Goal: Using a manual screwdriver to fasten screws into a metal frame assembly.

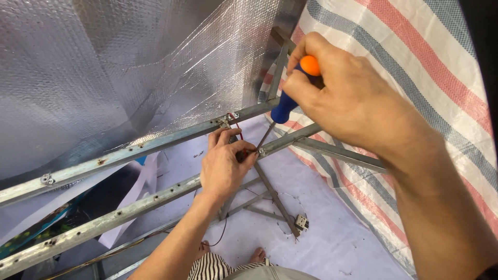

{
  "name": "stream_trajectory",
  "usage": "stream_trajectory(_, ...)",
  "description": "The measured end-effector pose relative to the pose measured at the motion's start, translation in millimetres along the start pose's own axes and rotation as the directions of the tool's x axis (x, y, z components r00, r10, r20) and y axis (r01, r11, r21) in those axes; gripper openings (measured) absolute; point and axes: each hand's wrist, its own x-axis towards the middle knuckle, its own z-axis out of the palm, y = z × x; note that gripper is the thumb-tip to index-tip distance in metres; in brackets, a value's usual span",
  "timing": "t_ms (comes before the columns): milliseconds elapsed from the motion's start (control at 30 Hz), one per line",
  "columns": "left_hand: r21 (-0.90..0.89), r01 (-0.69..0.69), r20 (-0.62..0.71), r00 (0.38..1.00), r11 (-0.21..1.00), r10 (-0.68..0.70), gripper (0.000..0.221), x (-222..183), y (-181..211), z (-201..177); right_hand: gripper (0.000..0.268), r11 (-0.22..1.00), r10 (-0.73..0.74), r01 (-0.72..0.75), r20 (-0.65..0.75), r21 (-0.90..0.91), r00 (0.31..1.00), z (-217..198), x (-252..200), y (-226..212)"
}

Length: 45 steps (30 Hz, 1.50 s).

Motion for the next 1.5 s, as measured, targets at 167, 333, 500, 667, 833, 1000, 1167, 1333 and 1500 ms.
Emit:
stream_trajectory(167,0.004,0.018,0.014,1.000,1.000,-0.018,0.015,0,3,-3,0.020,0.999,0.006,-0.006,-0.012,-0.037,1.000,2,8,1)
stream_trajectory(333,0.012,-0.001,-0.002,1.000,1.000,0.001,0.016,1,3,-2,0.012,0.960,-0.224,0.248,-0.172,0.133,0.959,19,11,12)
stream_trajectory(500,0.000,-0.009,-0.012,1.000,1.000,0.009,0.014,0,2,-2,0.031,0.930,-0.216,0.238,-0.109,0.281,0.970,24,1,7)
stream_trajectory(667,0.000,-0.033,-0.022,0.999,0.999,0.033,0.014,-1,4,-3,0.022,0.950,-0.158,0.189,-0.139,0.247,0.978,24,8,9)
stream_trajectory(833,0.000,-0.029,-0.021,0.999,1.000,0.029,0.016,0,4,-3,0.028,0.989,-0.086,0.107,-0.190,0.104,0.978,29,14,17)
stream_trajectory(1000,0.000,-0.025,0.004,1.000,1.000,0.025,0.016,-1,3,-5,0.024,0.943,-0.127,0.156,-0.117,0.293,0.985,19,10,13)
stream_trajectory(1167,-0.002,-0.027,0.008,1.000,1.000,0.027,0.019,-1,3,-5,0.017,0.960,-0.165,0.195,-0.158,0.200,0.974,25,22,23)
stream_trajectory(1333,-0.014,-0.045,-0.026,0.999,0.999,0.045,0.014,-2,-1,-4,0.030,0.973,-0.180,0.207,-0.228,0.103,0.957,29,19,19)
stream_trajectory(1500,-0.056,0.008,0.009,1.000,0.998,-0.008,0.013,0,5,-10,0.037,0.945,-0.168,0.209,-0.176,0.251,0.970,25,14,4)
